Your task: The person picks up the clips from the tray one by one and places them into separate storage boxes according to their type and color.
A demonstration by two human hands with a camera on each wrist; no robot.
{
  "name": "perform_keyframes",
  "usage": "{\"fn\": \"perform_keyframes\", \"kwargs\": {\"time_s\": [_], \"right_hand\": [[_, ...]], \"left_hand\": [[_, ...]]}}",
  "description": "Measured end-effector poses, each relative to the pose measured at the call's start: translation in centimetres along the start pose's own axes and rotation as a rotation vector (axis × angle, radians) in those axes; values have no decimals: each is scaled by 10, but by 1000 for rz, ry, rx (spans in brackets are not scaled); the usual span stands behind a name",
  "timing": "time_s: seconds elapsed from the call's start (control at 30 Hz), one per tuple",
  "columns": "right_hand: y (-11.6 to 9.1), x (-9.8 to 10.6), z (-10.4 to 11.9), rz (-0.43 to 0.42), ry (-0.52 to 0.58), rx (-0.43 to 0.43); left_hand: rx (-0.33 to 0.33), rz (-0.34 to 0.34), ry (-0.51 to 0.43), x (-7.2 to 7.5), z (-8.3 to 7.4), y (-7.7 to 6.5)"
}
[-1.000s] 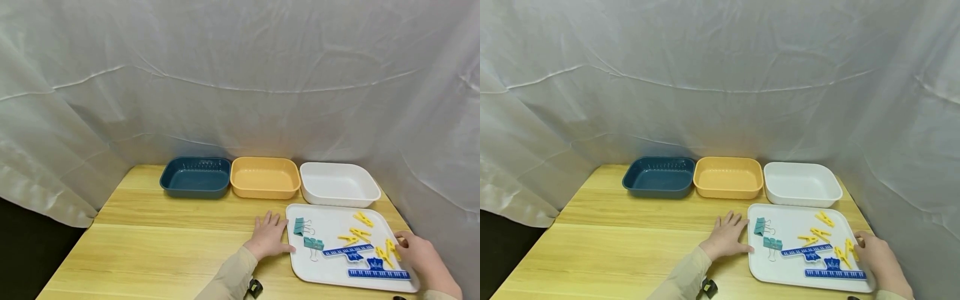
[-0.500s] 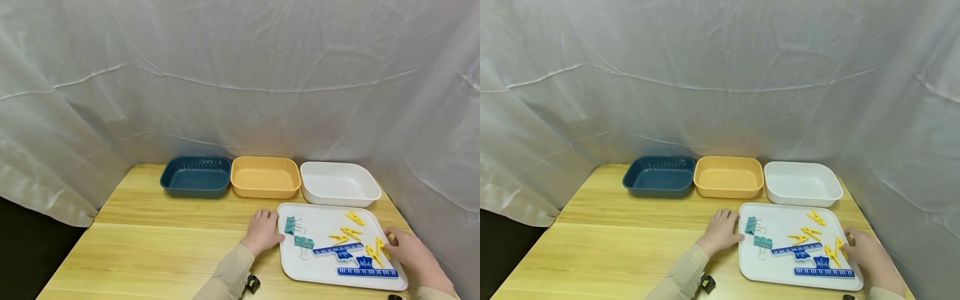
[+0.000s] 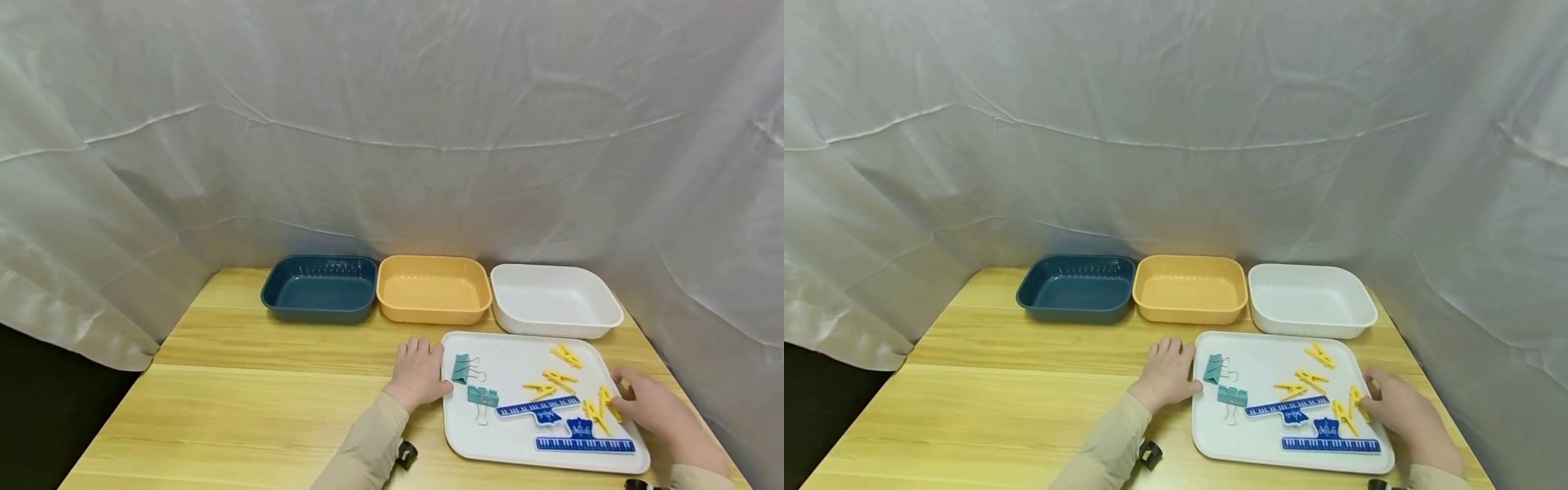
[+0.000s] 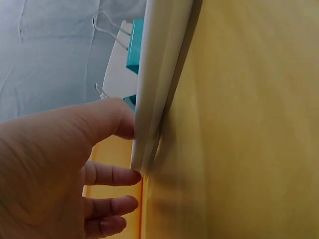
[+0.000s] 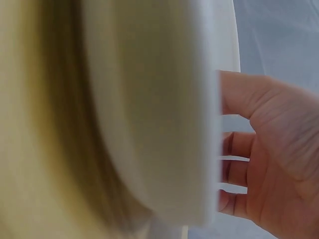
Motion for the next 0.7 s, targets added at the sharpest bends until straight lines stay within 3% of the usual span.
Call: {"fn": "perform_keyframes", "kwargs": {"time_s": [0.3,0.7], "right_hand": [[3,0,16,17,-62,46],[1,-2,37,-58,-188,156]], "left_hand": [[22,52,1,4,13,-2],[34,98,-38,3,34,-12]]}}
Point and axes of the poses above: each hand's wrist, its own y-axis towards the middle knuckle, its own x-axis out of the back of the hand, z = x × y, the point moved 5 cm from there along y, towards the middle knuckle, and after that the axes turned 5 degrees about -x, right-handed, at the moved point
